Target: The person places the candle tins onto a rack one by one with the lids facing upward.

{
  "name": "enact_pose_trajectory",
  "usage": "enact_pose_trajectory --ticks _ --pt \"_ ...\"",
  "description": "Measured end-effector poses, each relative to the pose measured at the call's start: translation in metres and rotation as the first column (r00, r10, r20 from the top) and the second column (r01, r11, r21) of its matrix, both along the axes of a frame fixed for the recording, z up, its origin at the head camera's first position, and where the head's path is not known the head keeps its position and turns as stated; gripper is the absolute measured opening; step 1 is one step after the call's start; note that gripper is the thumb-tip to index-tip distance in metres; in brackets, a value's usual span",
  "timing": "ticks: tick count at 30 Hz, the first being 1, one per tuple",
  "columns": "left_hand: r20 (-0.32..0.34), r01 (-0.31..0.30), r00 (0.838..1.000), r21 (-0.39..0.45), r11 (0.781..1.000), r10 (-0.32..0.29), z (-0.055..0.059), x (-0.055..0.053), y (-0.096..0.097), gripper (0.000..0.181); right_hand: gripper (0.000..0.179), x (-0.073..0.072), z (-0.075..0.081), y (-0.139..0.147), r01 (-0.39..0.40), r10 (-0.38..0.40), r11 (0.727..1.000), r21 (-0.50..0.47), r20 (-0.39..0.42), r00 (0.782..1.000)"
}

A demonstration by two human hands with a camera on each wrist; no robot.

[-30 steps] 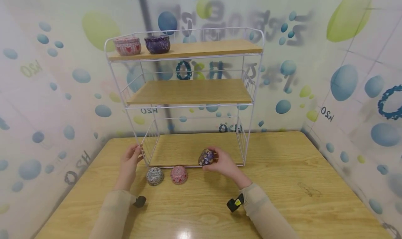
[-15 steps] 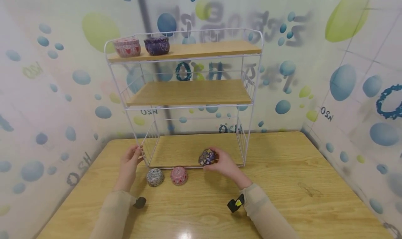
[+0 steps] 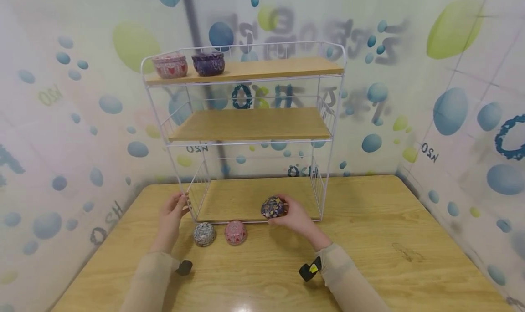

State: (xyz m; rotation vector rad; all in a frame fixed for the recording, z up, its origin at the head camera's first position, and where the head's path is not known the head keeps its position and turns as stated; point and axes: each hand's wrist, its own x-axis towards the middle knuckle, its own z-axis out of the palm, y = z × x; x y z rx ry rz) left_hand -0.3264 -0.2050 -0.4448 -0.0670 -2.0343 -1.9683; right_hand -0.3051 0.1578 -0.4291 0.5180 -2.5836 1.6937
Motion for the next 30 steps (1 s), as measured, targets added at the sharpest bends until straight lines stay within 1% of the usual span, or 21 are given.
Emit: enact_pose_trajectory --ticks 1,2,5,8,12,15,23,30 --pt "-0.007 -0.003 1.000 -0.003 1.000 0.003 -0.0034 -0.0023 -0.0006 0.034 0.079 0.0002 -0.0002 0.0002 -0.002 0.002 1.000 -0.011 0.004 1.000" --pt "-0.005 -0.004 1.000 -0.004 1.000 0.004 -0.0035 -0.0026 -0.0001 0.034 0.079 0.0004 -0.0003 0.0003 -0.004 0.005 1.000 -0.024 0.010 1.000" --pt "0.007 0.001 1.000 -0.008 1.000 -0.001 -0.0028 -0.0027 0.0007 0.035 0.078 0.0007 -0.0005 0.0012 -0.010 0.011 0.999 -0.047 0.017 1.000" --pt "0.022 0.003 1.000 -0.001 1.000 -0.003 0.0000 -0.0011 0.0018 0.034 0.079 0.0014 -0.0014 0.0015 -0.014 0.015 0.999 -0.046 0.008 1.000" --pt "0.036 0.017 0.999 0.018 1.000 -0.017 0.0048 0.0024 0.0024 0.029 0.080 0.0021 -0.0041 -0.0001 -0.014 0.014 1.000 -0.022 0.006 1.000" --pt "0.035 0.024 0.999 0.025 0.999 -0.025 0.0062 0.0029 0.0018 0.028 0.081 0.0025 -0.0052 -0.0022 -0.008 0.008 1.000 0.006 -0.002 1.000" --pt "0.011 0.004 1.000 -0.005 1.000 -0.004 0.0029 -0.0010 -0.0002 0.036 0.081 0.0006 -0.0056 -0.0060 0.009 -0.008 0.999 0.043 -0.024 1.000" --pt "0.036 0.021 0.999 0.005 1.000 -0.021 0.0037 0.0015 -0.0018 0.032 0.080 0.0029 -0.0041 -0.0075 0.033 -0.032 0.997 0.064 -0.021 0.999"
